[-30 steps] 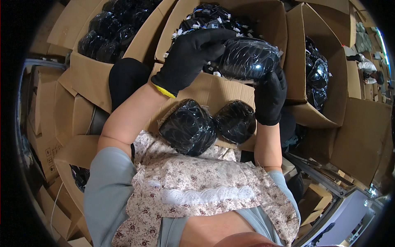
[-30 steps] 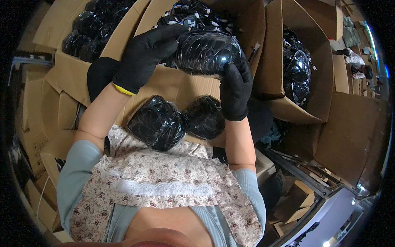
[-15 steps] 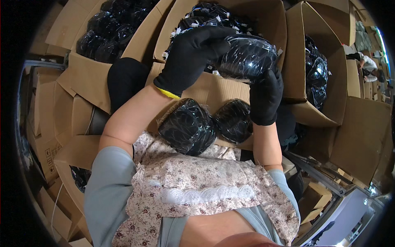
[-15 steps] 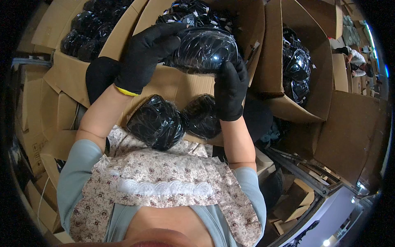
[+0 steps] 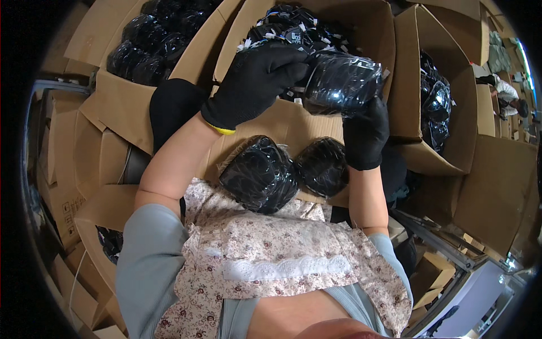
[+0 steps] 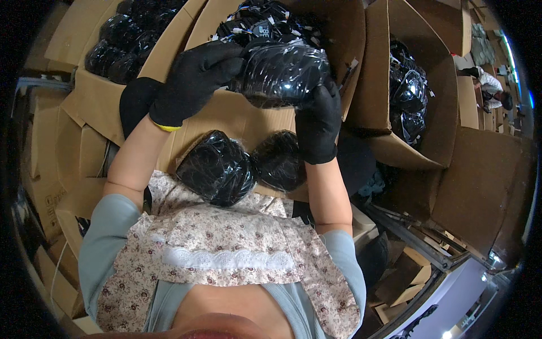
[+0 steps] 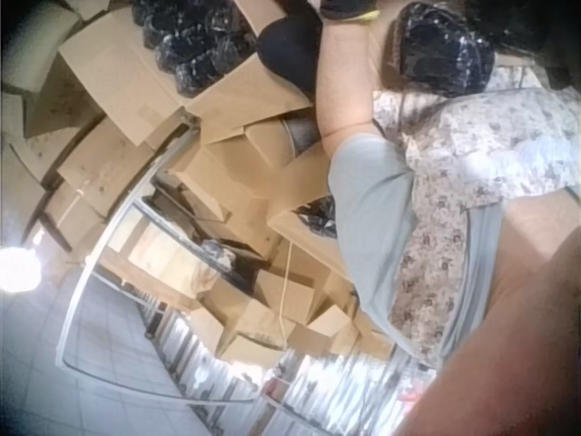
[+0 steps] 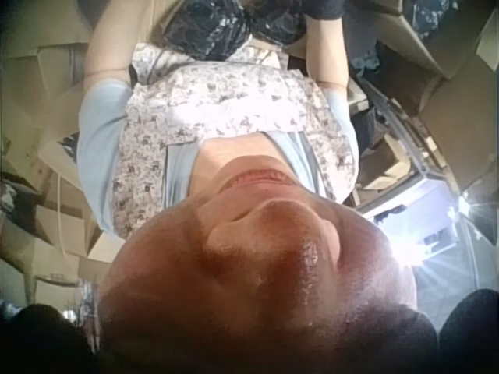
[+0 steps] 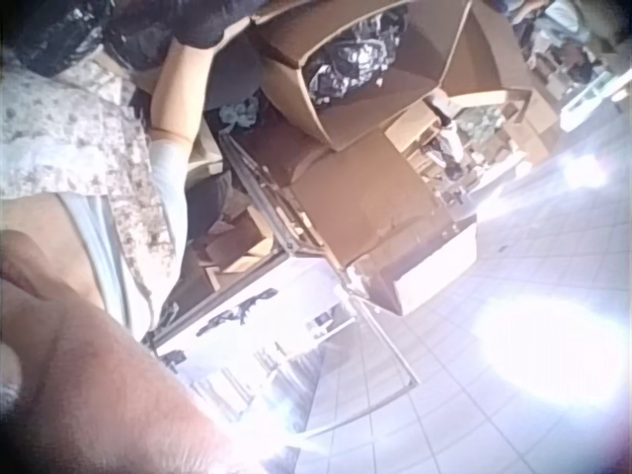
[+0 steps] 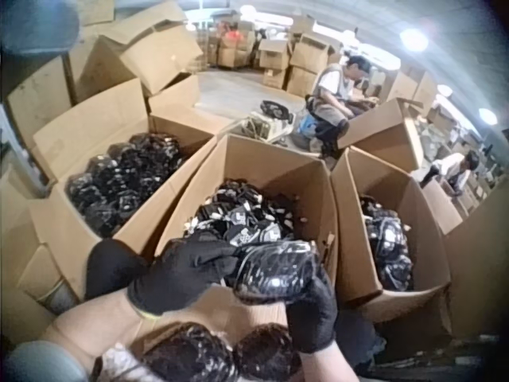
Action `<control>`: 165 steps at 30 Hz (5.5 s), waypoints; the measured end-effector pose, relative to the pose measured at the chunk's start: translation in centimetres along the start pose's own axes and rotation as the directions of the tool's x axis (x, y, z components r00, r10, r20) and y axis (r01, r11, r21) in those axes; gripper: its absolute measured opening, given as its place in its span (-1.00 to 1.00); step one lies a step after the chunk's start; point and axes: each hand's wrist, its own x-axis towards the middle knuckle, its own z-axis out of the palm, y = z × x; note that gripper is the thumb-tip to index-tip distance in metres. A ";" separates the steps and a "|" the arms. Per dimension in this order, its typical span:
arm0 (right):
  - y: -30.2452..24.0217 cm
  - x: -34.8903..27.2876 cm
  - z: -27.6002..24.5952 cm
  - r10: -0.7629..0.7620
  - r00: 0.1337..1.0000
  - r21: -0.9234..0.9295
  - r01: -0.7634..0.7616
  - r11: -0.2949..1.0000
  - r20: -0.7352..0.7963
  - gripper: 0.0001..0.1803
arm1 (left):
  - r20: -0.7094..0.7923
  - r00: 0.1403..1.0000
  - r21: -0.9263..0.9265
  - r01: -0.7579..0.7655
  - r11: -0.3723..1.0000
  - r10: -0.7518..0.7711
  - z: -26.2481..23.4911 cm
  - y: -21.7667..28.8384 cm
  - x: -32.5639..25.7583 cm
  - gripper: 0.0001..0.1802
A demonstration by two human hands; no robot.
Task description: The person sorts black electronic components by hand into different cardboard boxes.
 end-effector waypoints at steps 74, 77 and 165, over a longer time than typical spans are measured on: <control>0.0 0.3 1.2 -0.176 0.966 -0.166 0.145 0.975 -0.190 -0.61 | -0.098 0.990 -0.314 0.064 0.947 -0.099 1.2 3.6 -0.2 -0.76; 0.4 0.5 2.0 -0.512 0.843 -0.650 0.298 0.699 -0.165 -0.65 | -0.048 0.990 -0.363 0.108 0.925 -0.135 1.7 2.6 -0.1 -0.73; -2.3 0.2 2.2 -0.530 0.791 -0.855 0.473 0.214 0.305 -0.08 | -0.209 0.975 -0.044 0.063 0.997 -0.071 4.4 2.5 -0.3 -0.51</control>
